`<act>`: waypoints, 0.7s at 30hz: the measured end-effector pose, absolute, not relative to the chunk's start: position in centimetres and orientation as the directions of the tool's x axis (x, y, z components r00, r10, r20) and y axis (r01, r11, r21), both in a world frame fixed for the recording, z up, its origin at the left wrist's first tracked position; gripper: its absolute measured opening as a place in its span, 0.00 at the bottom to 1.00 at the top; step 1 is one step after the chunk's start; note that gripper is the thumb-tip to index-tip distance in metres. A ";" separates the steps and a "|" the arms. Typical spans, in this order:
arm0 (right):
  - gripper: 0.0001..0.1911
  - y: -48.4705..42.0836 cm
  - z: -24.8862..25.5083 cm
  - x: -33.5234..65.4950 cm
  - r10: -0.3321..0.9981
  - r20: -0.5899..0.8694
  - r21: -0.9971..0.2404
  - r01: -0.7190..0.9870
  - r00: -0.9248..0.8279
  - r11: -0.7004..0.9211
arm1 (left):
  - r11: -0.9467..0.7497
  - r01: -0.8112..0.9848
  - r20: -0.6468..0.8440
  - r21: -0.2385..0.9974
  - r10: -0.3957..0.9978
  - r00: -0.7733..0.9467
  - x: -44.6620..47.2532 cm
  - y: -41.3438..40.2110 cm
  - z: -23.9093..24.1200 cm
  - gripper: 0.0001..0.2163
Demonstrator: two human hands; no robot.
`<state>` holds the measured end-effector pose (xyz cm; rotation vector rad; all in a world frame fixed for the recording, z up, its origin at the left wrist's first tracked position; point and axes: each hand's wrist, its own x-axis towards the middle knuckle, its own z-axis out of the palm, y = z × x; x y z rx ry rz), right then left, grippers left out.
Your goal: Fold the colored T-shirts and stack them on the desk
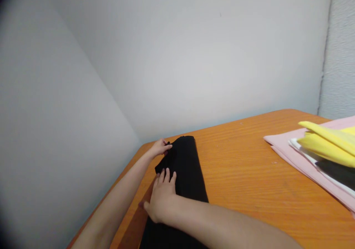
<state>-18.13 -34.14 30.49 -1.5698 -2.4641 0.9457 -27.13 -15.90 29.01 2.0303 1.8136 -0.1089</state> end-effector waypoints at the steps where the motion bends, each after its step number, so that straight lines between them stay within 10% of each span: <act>1: 0.50 -35.2 30.5 -18.0 0.832 -0.249 -0.538 0.785 -0.496 0.307 | -0.121 0.953 -0.320 0.278 0.924 0.211 -26.6 -16.5 28.6 0.16; 14: 0.47 -39.9 28.9 -16.0 0.779 0.007 -0.558 0.644 -0.627 0.523 | -0.450 0.874 -0.255 0.182 0.837 0.484 -26.8 -23.0 24.3 0.29; 21: 0.24 -49.1 28.5 -14.6 0.411 0.273 -0.495 0.239 -0.870 0.835 | -0.517 0.852 -0.101 0.081 0.846 0.523 -25.3 -25.2 27.5 0.25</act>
